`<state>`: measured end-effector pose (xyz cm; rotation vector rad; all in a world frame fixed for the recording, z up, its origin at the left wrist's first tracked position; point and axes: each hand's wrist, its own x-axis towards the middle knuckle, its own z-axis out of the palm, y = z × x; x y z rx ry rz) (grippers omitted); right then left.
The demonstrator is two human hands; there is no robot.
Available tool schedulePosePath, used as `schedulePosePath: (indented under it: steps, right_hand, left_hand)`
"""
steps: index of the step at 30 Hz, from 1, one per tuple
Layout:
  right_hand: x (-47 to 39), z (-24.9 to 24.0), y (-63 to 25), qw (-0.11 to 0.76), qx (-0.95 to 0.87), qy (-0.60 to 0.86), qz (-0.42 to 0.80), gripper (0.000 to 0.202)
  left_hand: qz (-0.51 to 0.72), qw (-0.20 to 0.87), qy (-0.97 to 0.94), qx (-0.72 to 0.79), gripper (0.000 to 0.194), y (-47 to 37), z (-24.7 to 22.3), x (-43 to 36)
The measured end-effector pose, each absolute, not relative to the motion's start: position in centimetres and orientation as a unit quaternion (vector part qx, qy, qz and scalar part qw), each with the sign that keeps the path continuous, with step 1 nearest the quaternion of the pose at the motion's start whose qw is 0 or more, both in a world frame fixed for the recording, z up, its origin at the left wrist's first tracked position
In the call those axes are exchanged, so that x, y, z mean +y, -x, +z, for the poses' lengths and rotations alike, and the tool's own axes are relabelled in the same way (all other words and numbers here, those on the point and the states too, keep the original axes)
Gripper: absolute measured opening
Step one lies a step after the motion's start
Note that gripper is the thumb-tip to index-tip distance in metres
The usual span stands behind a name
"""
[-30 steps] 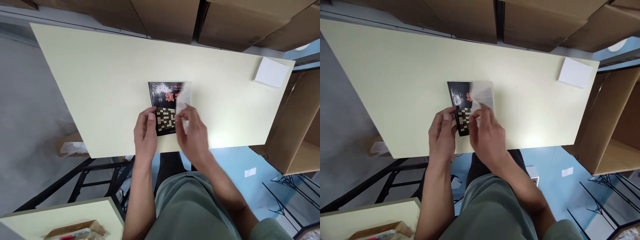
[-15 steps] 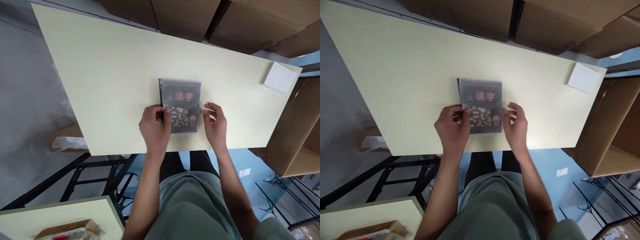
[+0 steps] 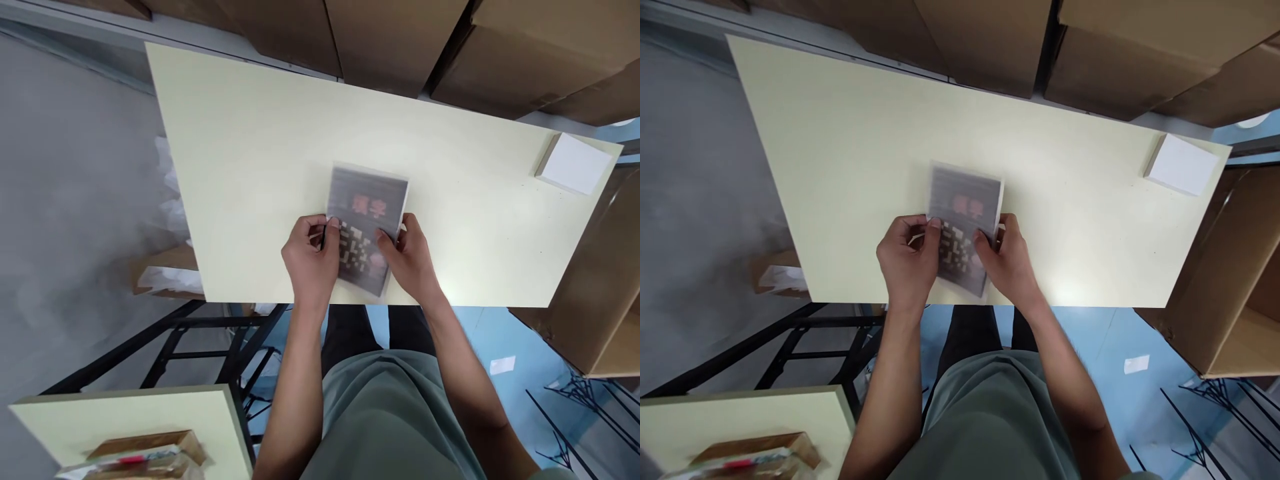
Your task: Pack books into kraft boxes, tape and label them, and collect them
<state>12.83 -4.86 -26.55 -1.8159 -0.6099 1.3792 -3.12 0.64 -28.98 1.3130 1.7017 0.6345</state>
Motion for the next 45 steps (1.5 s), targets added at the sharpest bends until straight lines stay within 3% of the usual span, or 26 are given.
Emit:
schedulePosePath:
  steps: [10,14,20,30,36,40,45]
  right_hand:
    - [-2.5,-23.0,-8.9,0.399,-0.308,0.66,0.557,0.042]
    - [1.2,-23.7,-5.2,0.403,-0.326,0.652,0.553,0.045]
    - [6.9,-27.4,-0.1,0.406,-0.344,0.674,0.512,0.044]
    - [11.5,-32.2,2.7,0.355,-0.403,0.808,0.243,0.03]
    - [11.4,-33.8,3.4,0.324,-0.467,0.813,0.127,0.045]
    - [10.6,-33.0,2.9,0.335,-0.486,0.797,0.13,0.055]
    - [7.5,-29.3,3.1,0.335,-0.548,0.755,0.132,0.044]
  left_hand:
    - [0.297,0.611,-0.376,0.63,0.046,11.9,-26.3,3.5]
    - [0.334,0.568,-0.392,0.642,0.046,15.2,-25.9,5.9]
    - [0.375,0.525,-0.429,0.632,0.047,18.9,-29.1,11.0]
    - [0.358,0.433,-0.517,0.646,0.033,18.3,-31.7,15.4]
    - [0.346,0.295,-0.585,0.672,0.028,17.9,-33.9,15.1]
    - [0.367,0.261,-0.588,0.672,0.04,18.5,-33.3,14.1]
    - [0.393,0.246,-0.552,0.694,0.044,20.6,-30.2,8.6]
